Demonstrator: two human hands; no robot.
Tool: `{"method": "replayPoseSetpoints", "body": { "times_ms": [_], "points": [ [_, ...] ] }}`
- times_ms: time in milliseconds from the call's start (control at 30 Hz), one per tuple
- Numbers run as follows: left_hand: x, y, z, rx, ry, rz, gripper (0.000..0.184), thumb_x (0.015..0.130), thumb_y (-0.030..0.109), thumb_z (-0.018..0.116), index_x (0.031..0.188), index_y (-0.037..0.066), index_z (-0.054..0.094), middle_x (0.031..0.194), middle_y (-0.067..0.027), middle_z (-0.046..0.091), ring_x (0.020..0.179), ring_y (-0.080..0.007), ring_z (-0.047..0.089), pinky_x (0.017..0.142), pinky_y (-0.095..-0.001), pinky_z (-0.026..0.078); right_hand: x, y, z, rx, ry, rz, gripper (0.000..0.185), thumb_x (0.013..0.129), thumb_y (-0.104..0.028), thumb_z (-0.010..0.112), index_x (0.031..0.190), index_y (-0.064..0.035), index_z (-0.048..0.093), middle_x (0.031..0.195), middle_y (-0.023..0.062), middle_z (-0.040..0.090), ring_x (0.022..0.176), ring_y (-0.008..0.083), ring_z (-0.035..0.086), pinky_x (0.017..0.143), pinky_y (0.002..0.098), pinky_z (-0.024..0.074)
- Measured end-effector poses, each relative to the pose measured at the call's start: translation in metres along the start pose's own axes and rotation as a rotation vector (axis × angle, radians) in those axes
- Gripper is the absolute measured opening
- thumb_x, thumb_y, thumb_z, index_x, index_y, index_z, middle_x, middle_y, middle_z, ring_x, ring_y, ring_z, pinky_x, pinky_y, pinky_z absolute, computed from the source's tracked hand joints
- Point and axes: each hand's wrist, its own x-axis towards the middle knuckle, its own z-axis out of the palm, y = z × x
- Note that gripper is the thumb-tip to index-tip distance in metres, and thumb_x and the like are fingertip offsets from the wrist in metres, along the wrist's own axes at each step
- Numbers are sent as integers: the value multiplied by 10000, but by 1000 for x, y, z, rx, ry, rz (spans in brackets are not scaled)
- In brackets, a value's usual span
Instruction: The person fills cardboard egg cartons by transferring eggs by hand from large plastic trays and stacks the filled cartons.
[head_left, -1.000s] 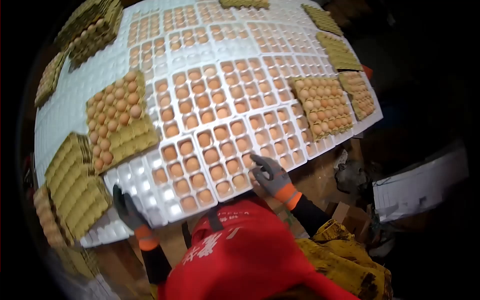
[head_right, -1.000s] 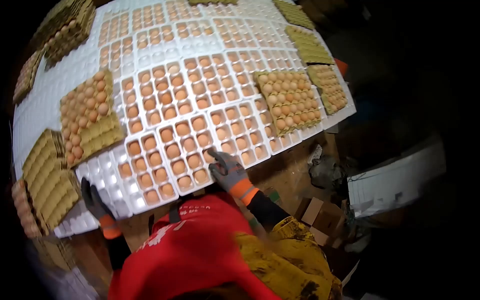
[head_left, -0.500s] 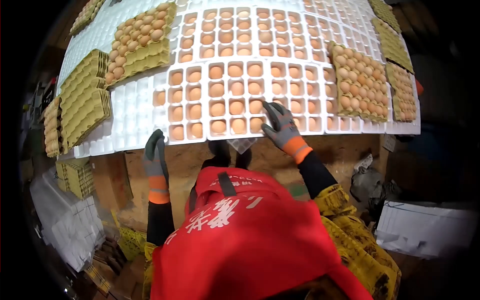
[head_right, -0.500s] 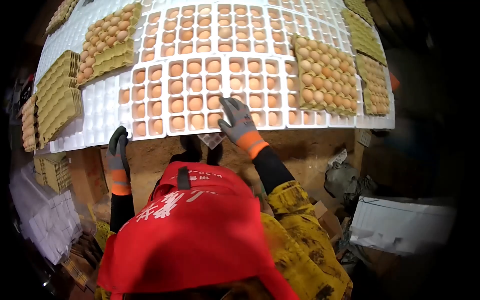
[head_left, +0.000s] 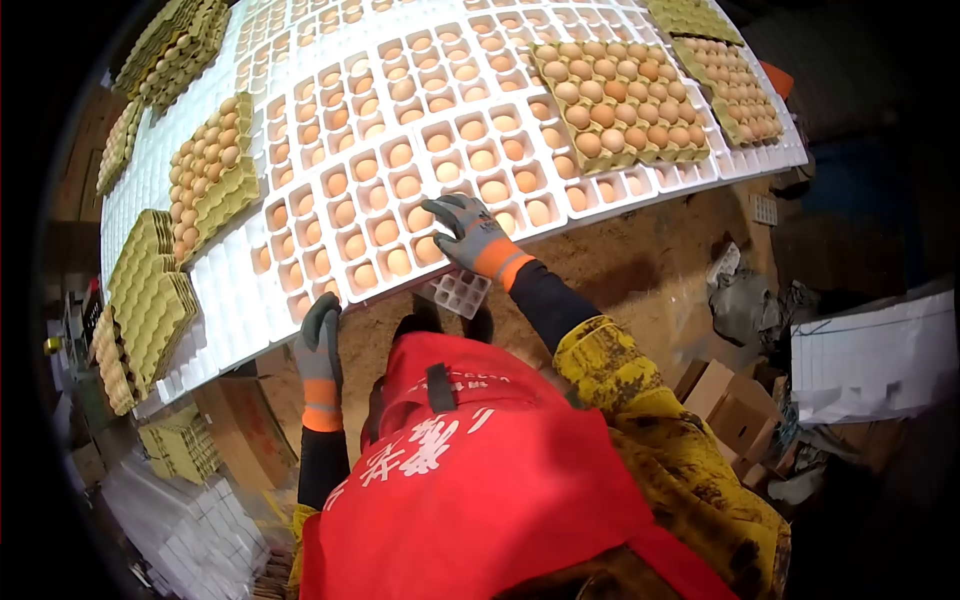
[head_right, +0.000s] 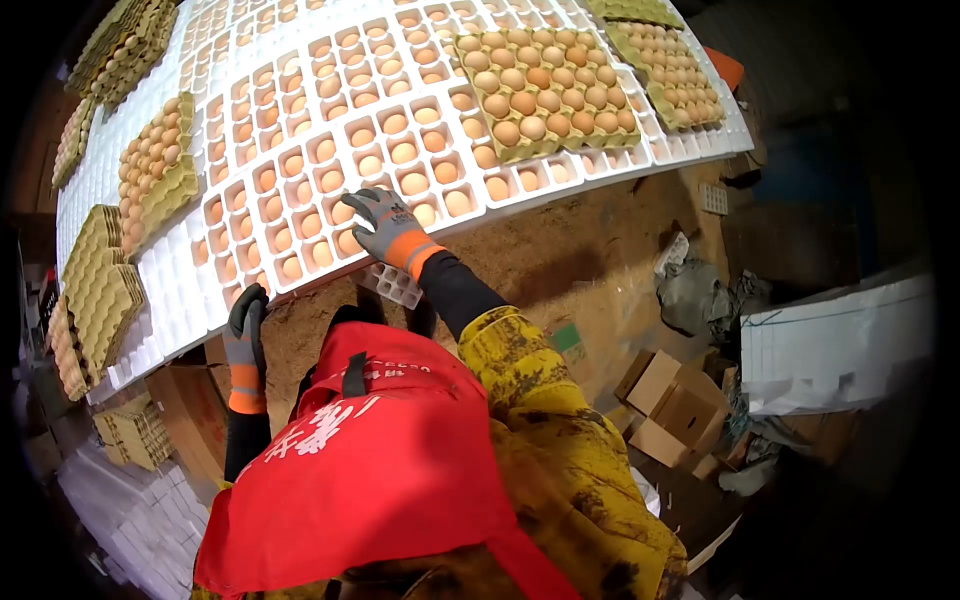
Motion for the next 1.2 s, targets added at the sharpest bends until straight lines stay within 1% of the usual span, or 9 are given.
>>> {"method": "replayPoseSetpoints", "body": {
  "times_ms": [300, 433, 500, 633, 700, 800, 967, 1133, 1200],
  "points": [
    [19, -2, 15, 95, -102, -24, 341, 1008, 157, 579, 1287, -39, 597, 1215, -106, 656, 1098, -178, 614, 966, -298, 482, 2, 8, 17, -111, 123, -69, 542, 843, -292, 651, 1363, -182, 544, 1397, 151, 492, 1300, 365, 442, 1109, 454, 366],
    [20, -2, 19, 64, -152, -144, 324, 1004, 117, 570, 1285, -42, 598, 1229, -111, 649, 1113, -192, 615, 978, -304, 482, 0, -9, 9, -114, 75, 72, 540, 845, -293, 662, 1366, -226, 540, 1361, 128, 501, 1275, 352, 453, 1077, 474, 391],
    [19, -3, 20, 80, -164, -116, 317, 1000, 101, 570, 1281, -43, 600, 1225, -109, 650, 1115, -192, 620, 976, -311, 488, 0, -3, 14, -141, 127, -9, 497, 859, -296, 644, 1340, -213, 556, 1342, 119, 528, 1275, 353, 452, 1098, 474, 362],
    [24, 14, 34, 130, -243, -66, 291, 1007, 117, 552, 1243, -34, 629, 1114, -98, 684, 937, -173, 645, 854, -302, 524, -6, -14, -5, 37, 99, 44, 400, 912, -253, 565, 1305, -179, 587, 1353, 118, 559, 1258, 333, 491, 1093, 465, 377],
    [32, 21, 41, 123, -275, -18, 285, 1011, 128, 535, 1224, -25, 646, 1032, -89, 697, 812, -155, 628, 764, -289, 526, -5, -12, 13, -27, 241, 50, 362, 892, -215, 564, 1248, -173, 613, 1312, 113, 585, 1225, 332, 519, 1042, 464, 423],
    [64, 22, 37, 120, -319, 55, 314, 1026, 189, 534, 1247, -5, 644, 1032, -78, 706, 803, -138, 634, 743, -277, 520, 1, -20, 5, -28, 170, 158, 320, 907, -195, 518, 1202, -174, 640, 1271, 111, 607, 1188, 344, 546, 1005, 449, 452],
    [105, 36, 16, 10, -386, 155, 318, 999, 122, 528, 1255, -41, 622, 1051, -103, 701, 832, -162, 647, 752, -286, 525, 5, -13, 28, -51, 461, -9, 287, 823, -163, 600, 1098, -155, 682, 1062, 115, 641, 1042, 367, 575, 944, 456, 465],
    [132, 35, -33, -41, -255, 106, 295, 1002, 126, 542, 1237, -27, 632, 1042, -98, 698, 828, -143, 649, 766, -270, 517, 6, -22, 14, 139, 278, 159, 322, 877, -186, 628, 1192, -144, 683, 1132, 163, 651, 1092, 380, 582, 979, 436, 466],
    [142, 26, -59, -127, -147, 99, 280, 991, 106, 573, 1233, -21, 633, 1102, -88, 684, 861, -124, 644, 796, -267, 520, 7, -35, 6, 325, 235, 285, 324, 890, -160, 671, 1206, -89, 679, 1089, 138, 687, 984, 260, 669, 879, 355, 525]
  ]
}}
